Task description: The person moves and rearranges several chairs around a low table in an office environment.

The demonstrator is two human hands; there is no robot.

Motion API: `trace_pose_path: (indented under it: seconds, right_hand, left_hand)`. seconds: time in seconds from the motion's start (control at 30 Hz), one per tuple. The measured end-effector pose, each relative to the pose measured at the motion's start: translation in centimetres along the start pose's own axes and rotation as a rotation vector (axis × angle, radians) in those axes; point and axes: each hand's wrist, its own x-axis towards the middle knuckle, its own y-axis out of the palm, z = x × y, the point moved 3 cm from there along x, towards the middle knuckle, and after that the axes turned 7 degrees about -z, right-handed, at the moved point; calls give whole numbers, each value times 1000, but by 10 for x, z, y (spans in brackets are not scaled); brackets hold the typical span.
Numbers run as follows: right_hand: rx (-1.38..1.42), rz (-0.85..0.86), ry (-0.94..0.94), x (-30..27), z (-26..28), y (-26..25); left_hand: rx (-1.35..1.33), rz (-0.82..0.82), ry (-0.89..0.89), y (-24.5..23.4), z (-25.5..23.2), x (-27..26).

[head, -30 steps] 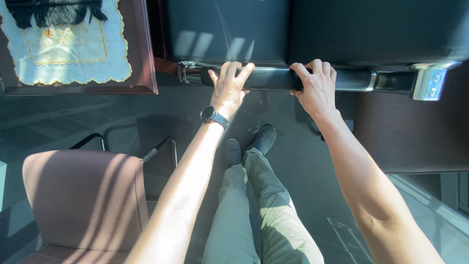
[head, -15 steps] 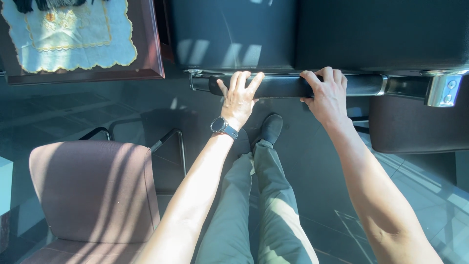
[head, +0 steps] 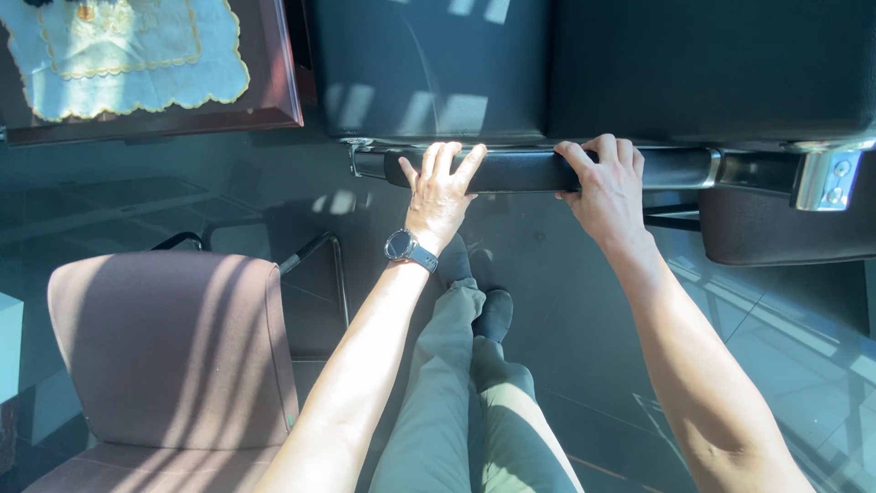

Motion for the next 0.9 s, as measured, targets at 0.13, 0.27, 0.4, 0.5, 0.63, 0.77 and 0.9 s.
trace_pose_path:
  seconds: [0.13,0.27,0.4,0.5,0.63,0.77,0.9]
  right_hand:
    - [31,4,6,-18,7,-7]
    - [86,-15,-18,-39,15,-11]
    - [73,-6,-31,-60,22,-9]
    - [84,5,-9,-73,24,-9]
    - [63,29,-12,-91,28,-5]
    - [23,53,-8,-109,30,-6]
    - [24,81,-7,-133,31,-5]
  left_hand:
    - [-8,-11,8,0,-4,-19]
    - [-42,-2,-20,-6,-10,-41]
    - [-36,-19,-18,0,-9,-65]
    - [-40,-15,-24,0,-11,-77]
    - [0,14,-18,0,-16,-95]
    - [-17,35,-31,1,-24,-114]
    - [1,17,-45,6,-32,-138]
